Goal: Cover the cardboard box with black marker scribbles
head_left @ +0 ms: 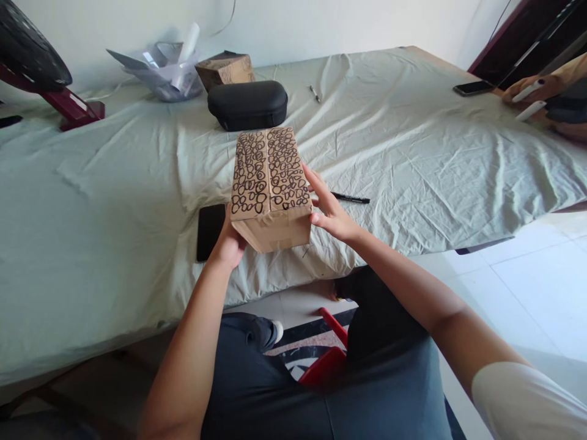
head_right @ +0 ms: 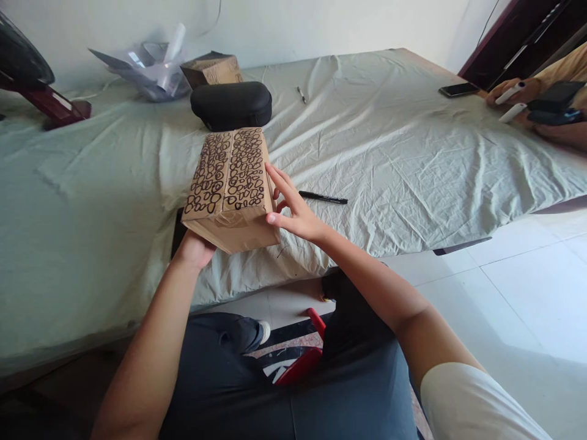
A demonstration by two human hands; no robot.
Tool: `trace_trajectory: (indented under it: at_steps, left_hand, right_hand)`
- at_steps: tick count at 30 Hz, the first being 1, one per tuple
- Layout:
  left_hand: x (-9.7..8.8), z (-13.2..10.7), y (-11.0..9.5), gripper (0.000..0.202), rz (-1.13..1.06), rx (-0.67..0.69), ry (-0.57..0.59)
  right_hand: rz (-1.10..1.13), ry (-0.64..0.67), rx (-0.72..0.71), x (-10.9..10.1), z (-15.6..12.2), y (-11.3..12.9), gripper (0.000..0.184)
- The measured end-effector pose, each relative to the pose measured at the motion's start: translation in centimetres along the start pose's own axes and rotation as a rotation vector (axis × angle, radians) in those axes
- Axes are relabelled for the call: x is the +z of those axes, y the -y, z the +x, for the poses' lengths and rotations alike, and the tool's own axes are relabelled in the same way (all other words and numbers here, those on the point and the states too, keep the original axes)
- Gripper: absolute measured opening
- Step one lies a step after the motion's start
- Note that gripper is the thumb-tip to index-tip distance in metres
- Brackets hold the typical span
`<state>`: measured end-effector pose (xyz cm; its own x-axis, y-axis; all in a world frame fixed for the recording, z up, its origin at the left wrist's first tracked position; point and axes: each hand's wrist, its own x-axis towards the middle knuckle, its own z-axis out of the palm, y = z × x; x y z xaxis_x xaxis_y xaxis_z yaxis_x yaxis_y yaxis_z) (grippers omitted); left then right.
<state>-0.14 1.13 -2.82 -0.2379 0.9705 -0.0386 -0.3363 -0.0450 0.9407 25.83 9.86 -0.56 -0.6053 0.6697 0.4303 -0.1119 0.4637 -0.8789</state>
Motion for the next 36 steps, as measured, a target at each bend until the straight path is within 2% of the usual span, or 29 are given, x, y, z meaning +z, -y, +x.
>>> trace_trajectory:
  at_steps: [3,11,21,24,28,31,33,36]
  left_hand:
    - [0.1,-0.1,0.0,0.07,-0.004,-0.001,0.001]
    - [-0.1,0.0,0.2,0.072,-0.017,0.021,0.004]
    - [-0.1,0.0,0.2,0.072,-0.03,-0.02,-0.034]
    - [0.3,-0.2,-0.5,0.071,-0.045,-0.018,-0.013]
    - [1.0,-0.9,-2.1,0.081,-0.116,-0.056,0.098]
    - [1.4,-1.4,-3.2,0.069,-0.178,-0.076,0.096]
    - [1.6,-1.6,-3.6,0.062,-0.247,-0.045,0.065]
    - [1.3,-1.7,-3.3,0.064,-0.344,0.007,0.091]
  right_hand:
    - [-0.012,0.006,0.005,-0.2,0.1,-0.4,0.126]
    - [-0.063,0.019,-0.007,-0.3,0.1,-0.2,0.123]
    - [-0.079,0.02,-0.019,-0.4,0.3,-0.8,0.126]
    - [-0.12,0.042,-0.064,-0.5,0.3,-1.5,0.127]
    - [-0.246,0.094,-0.181,-0.8,0.5,-2.0,0.134]
    - [-0.314,0.103,-0.231,-1.0,0.6,-1.4,0.133]
    - [-0.328,0.043,-0.2,-0.8,0.6,-0.8,0.128]
    - [-0.178,-0.143,0.011,0.2,0.7,0.1,0.134]
